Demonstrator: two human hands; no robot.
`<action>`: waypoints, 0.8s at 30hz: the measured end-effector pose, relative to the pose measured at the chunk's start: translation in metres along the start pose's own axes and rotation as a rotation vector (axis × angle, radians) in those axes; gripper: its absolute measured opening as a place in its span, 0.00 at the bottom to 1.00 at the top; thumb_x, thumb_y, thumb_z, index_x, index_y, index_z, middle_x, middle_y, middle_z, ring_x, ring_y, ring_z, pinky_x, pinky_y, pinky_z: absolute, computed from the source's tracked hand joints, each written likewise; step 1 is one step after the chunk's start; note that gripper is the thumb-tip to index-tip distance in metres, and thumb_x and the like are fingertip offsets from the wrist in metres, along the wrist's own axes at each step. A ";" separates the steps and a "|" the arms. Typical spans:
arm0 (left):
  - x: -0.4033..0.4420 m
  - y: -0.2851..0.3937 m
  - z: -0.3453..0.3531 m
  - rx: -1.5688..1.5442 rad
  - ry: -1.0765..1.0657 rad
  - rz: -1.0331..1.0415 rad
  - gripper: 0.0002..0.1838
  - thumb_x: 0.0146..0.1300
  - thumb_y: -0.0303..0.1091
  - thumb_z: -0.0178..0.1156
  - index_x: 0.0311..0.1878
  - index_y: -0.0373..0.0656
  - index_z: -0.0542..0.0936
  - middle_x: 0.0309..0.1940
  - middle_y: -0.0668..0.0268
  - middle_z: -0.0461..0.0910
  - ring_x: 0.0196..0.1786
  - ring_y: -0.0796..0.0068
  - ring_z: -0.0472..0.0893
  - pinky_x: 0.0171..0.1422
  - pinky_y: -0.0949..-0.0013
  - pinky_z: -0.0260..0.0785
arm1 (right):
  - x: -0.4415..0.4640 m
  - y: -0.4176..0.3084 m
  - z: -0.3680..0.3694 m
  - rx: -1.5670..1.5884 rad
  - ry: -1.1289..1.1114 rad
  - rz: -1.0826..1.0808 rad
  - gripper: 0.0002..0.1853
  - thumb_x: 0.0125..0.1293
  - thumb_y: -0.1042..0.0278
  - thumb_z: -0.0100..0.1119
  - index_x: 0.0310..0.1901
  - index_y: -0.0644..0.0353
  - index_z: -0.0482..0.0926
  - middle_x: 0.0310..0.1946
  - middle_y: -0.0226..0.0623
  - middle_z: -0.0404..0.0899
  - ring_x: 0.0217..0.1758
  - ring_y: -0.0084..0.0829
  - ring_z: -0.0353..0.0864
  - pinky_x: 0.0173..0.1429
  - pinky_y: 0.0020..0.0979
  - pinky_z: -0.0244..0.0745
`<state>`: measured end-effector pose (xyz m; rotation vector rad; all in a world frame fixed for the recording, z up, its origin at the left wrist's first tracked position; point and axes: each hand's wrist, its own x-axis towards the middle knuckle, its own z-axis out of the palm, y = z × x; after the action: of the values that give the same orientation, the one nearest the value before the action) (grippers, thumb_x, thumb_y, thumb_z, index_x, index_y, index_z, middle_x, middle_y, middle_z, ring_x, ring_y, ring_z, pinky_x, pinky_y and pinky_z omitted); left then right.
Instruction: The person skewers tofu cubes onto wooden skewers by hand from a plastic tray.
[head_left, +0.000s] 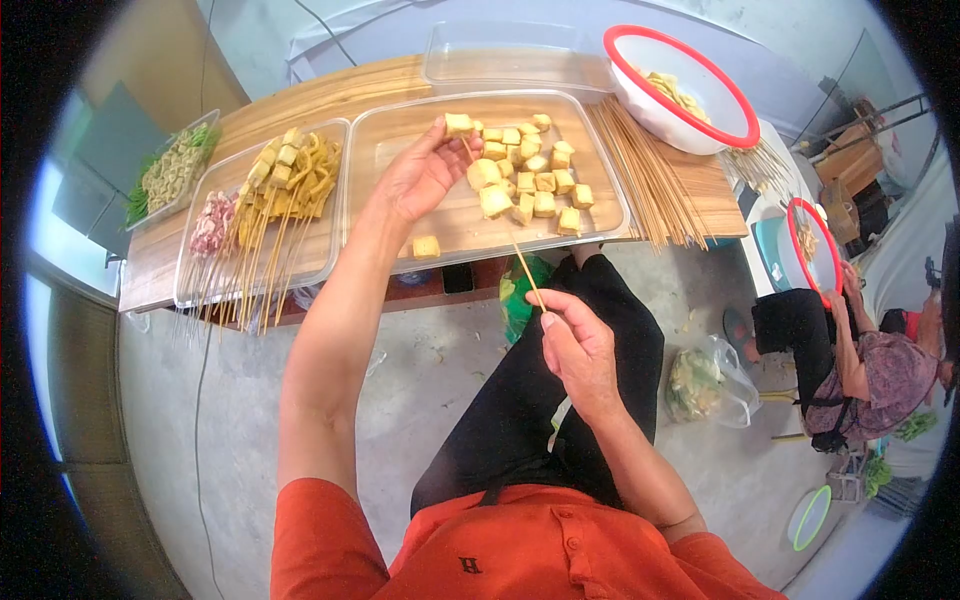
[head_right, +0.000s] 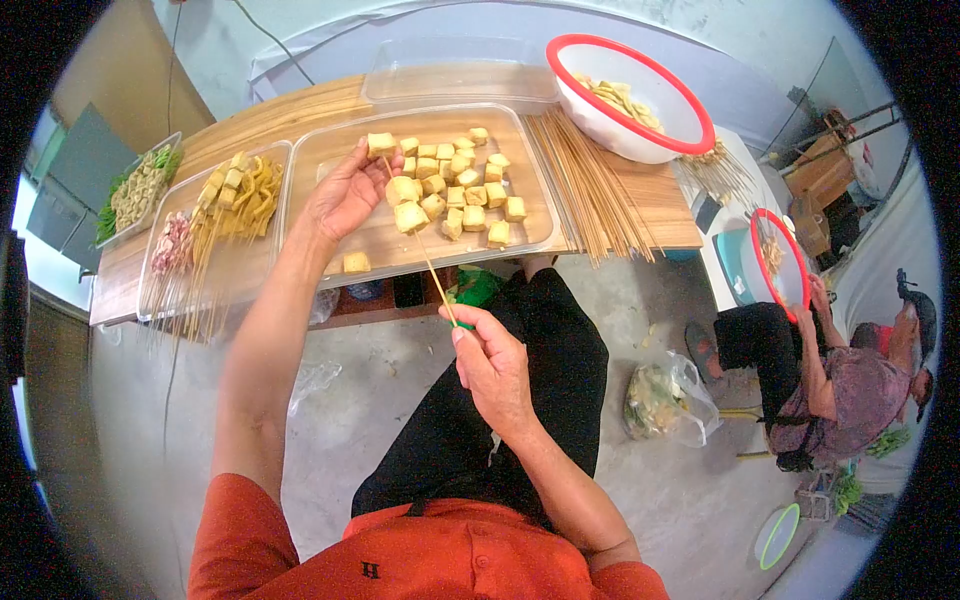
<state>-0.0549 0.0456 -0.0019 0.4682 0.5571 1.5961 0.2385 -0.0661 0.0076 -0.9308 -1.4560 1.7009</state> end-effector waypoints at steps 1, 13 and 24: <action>0.000 0.000 0.000 0.003 -0.002 0.003 0.16 0.72 0.39 0.56 0.50 0.33 0.74 0.46 0.54 0.79 0.50 0.62 0.81 0.58 0.64 0.78 | 0.000 0.000 0.000 -0.003 0.000 -0.006 0.14 0.73 0.71 0.50 0.56 0.63 0.77 0.20 0.17 0.64 0.19 0.10 0.61 0.23 0.17 0.57; 0.001 -0.003 -0.001 0.068 -0.003 0.005 0.15 0.71 0.38 0.57 0.51 0.36 0.76 0.46 0.56 0.81 0.51 0.65 0.81 0.55 0.67 0.77 | 0.004 -0.005 0.002 0.011 -0.012 -0.014 0.14 0.74 0.72 0.49 0.56 0.64 0.76 0.21 0.17 0.64 0.20 0.10 0.60 0.23 0.17 0.56; 0.000 -0.004 0.003 0.077 0.000 -0.009 0.15 0.71 0.38 0.57 0.52 0.37 0.76 0.50 0.57 0.80 0.55 0.66 0.79 0.59 0.67 0.75 | 0.007 -0.012 0.003 0.078 -0.023 0.014 0.15 0.74 0.70 0.48 0.57 0.64 0.75 0.20 0.17 0.64 0.19 0.10 0.59 0.22 0.17 0.53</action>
<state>-0.0496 0.0458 -0.0019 0.5220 0.6214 1.5704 0.2334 -0.0598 0.0190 -0.8844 -1.3909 1.7703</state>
